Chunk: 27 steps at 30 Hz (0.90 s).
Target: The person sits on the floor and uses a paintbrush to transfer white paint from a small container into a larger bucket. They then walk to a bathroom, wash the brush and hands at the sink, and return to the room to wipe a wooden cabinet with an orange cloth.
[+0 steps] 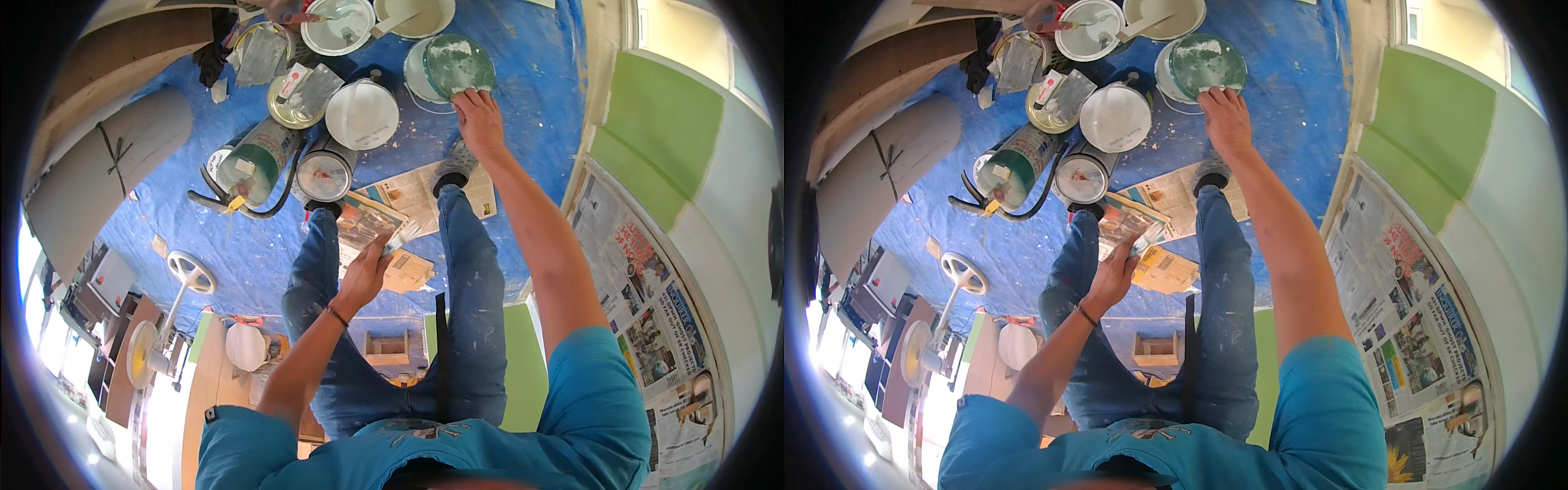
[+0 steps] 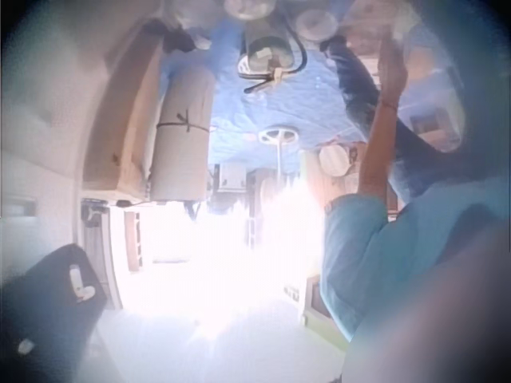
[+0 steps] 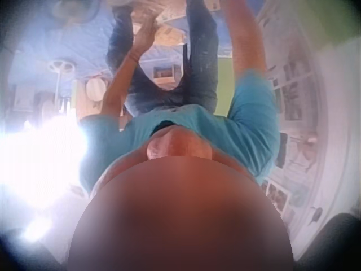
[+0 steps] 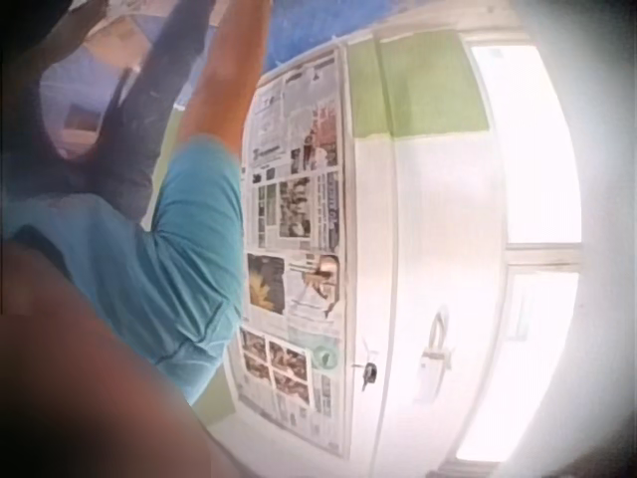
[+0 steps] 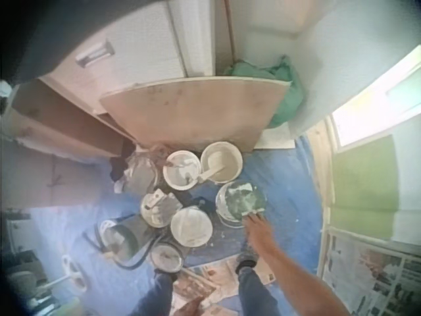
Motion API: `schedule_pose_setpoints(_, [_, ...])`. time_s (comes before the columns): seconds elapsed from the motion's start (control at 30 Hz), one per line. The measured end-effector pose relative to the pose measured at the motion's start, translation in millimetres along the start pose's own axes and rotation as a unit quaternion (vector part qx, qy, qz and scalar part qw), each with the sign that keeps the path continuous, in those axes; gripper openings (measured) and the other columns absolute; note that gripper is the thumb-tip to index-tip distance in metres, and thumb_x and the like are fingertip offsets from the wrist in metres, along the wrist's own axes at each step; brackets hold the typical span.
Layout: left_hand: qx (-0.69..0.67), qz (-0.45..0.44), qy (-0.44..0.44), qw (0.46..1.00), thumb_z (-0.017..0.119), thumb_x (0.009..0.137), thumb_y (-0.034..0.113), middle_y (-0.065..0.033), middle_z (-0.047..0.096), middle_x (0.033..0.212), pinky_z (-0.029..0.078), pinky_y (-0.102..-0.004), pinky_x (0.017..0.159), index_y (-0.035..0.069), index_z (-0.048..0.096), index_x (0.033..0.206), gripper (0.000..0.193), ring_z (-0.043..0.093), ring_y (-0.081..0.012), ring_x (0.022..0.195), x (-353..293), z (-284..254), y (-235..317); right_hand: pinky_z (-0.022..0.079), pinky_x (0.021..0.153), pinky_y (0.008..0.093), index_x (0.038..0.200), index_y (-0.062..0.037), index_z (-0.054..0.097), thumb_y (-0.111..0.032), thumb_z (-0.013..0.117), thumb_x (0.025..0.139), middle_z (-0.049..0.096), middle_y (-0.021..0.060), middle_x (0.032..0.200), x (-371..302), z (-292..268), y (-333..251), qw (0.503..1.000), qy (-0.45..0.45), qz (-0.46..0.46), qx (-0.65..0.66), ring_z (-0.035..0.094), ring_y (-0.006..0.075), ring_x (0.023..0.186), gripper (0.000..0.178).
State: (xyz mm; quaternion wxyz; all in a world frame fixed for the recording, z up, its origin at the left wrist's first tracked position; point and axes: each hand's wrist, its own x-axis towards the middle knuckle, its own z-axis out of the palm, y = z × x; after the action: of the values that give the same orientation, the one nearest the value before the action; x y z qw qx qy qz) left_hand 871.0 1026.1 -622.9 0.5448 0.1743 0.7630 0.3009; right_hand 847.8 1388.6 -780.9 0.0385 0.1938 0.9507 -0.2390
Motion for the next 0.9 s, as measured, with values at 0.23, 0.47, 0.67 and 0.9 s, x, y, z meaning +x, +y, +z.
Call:
schedule_pose_setpoints(0.23, [-0.041, -0.044, 0.014, 0.998, 0.055, 0.108, 0.017, -0.0280, 0.061, 0.139, 0.053, -0.0501, 0.100, 0.004, 0.050, 0.147, 0.041, 0.061, -0.0474, 0.126, -21.5, -6.2, -42.1, 0.048, 0.093, 0.0456, 0.102, -0.0145, 0.068, -0.005, 0.066, 0.088, 0.065, 0.0040, 0.104, 10.8, 72.8, -19.9, 0.999, 0.001, 0.010, -0.038, 0.062, 0.0297, 0.108, 0.016])
schedule_pose_setpoints(0.47, [-0.070, -0.060, 0.034, 0.995, 0.055, 0.109, 0.019, -0.0299, 0.068, 0.120, 0.054, -0.0530, 0.089, 0.003, 0.052, 0.141, 0.037, 0.066, -0.0508, 0.108, -15.6, -5.4, -60.2, 0.046, 0.098, 0.0480, 0.107, -0.0135, 0.071, -0.015, 0.072, 0.089, 0.067, 0.0050, 0.107, 17.7, 91.9, -13.3, 0.997, -0.057, -0.004, -0.045, 0.061, 0.0310, 0.111, 0.018])
schedule_pose_setpoints(0.67, [-0.096, -0.047, 0.061, 0.992, 0.056, 0.108, 0.018, -0.0305, 0.068, 0.112, 0.053, -0.0539, 0.083, 0.000, 0.053, 0.135, 0.033, 0.066, -0.0505, 0.102, -10.2, -12.9, -62.3, 0.032, 0.113, 0.0671, 0.155, -0.0162, 0.042, -0.064, 0.091, 0.065, 0.034, 0.0247, 0.159, 63.3, 86.0, -19.1, 0.982, 0.089, 0.169, 0.012, 0.030, 0.0465, 0.148, 0.113])
schedule_pose_setpoints(0.9, [-0.109, -0.066, 0.060, 0.990, 0.055, 0.109, 0.019, -0.0300, 0.068, 0.108, 0.052, -0.0533, 0.080, -0.001, 0.052, 0.135, 0.033, 0.066, -0.0508, 0.097, -5.8, -17.1, -64.9, 0.014, 0.117, 0.0802, 0.170, -0.0227, 0.004, -0.082, 0.089, 0.051, -0.001, 0.0310, 0.172, 109.7, 86.5, -21.4, 0.940, -0.069, 0.333, -0.009, -0.003, 0.0518, 0.159, 0.158])
